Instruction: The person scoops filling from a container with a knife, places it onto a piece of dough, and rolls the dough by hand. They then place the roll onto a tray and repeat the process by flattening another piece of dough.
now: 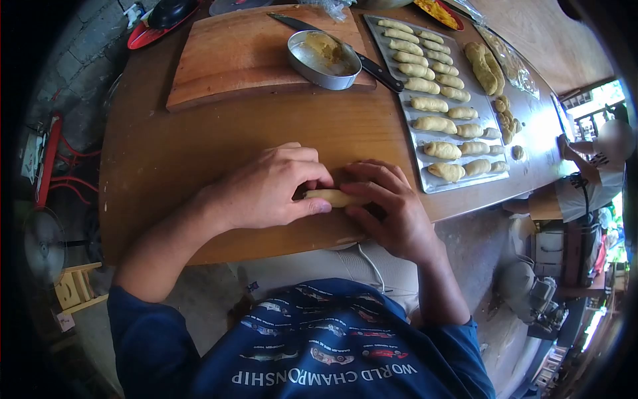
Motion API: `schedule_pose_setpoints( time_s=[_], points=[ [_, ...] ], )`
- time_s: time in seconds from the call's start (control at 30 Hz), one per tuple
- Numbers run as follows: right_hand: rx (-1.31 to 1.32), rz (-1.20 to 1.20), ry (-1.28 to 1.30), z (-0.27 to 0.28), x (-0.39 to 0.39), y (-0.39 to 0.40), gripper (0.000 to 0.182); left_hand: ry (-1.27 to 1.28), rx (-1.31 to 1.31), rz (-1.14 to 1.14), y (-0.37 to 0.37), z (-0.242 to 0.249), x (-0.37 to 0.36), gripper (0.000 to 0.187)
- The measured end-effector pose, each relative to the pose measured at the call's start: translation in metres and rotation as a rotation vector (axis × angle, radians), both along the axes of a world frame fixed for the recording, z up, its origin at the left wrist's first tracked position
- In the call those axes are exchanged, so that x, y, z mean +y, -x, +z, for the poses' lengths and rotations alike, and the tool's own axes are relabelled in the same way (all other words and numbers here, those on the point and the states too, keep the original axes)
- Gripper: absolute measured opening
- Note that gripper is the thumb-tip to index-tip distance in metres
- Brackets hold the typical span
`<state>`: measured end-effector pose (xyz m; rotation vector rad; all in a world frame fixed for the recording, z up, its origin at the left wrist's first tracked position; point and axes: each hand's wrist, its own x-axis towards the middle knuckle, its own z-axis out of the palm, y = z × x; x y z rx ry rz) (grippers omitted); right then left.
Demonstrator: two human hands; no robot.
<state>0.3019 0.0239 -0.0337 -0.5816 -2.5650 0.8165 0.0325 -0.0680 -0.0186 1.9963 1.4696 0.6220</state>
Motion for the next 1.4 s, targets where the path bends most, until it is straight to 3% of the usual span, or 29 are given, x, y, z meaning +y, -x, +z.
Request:
schedule_pose_setpoints(
  time_s=[0.07, 0.27, 0.5, 0.93, 1.17, 1.3, 1.4],
  points=[
    [-0.025, 0.033, -0.023, 0.002, -0.004, -0.005, 0.039, -0.025, -0.016, -0.014, -0.005, -0.001, -0.004, 0.026],
    [-0.011, 0.032, -0.123, -0.008, -0.01, -0.01, 0.043, 0.02, -0.007, -0.041, -0.013, 0.006, -0.009, 0.028],
    [-0.044, 0.038, -0.036, -0.004, -0.012, -0.011, 0.041, -0.12, 0.116, -0.093, -0.017, -0.003, -0.016, 0.036],
    [0.039, 0.108, -0.064, -0.013, -0.014, -0.017, 0.042, -0.096, 0.08, -0.116, -0.031, 0.003, -0.023, 0.036],
    [0.168, 0.108, -0.129, -0.014, -0.01, -0.026, 0.04, -0.209, 0.083, 0.045, -0.059, 0.0, -0.033, 0.035],
    [0.203, 0.137, -0.181, -0.004, -0.001, -0.031, 0.045, -0.113, 0.055, 0.182, -0.068, 0.013, -0.028, 0.036],
    [0.185, 0.187, -0.207, -0.001, 0.015, -0.04, 0.045, 0.207, -0.246, 0.22, -0.071, 0.026, -0.014, 0.037]
  ],
)
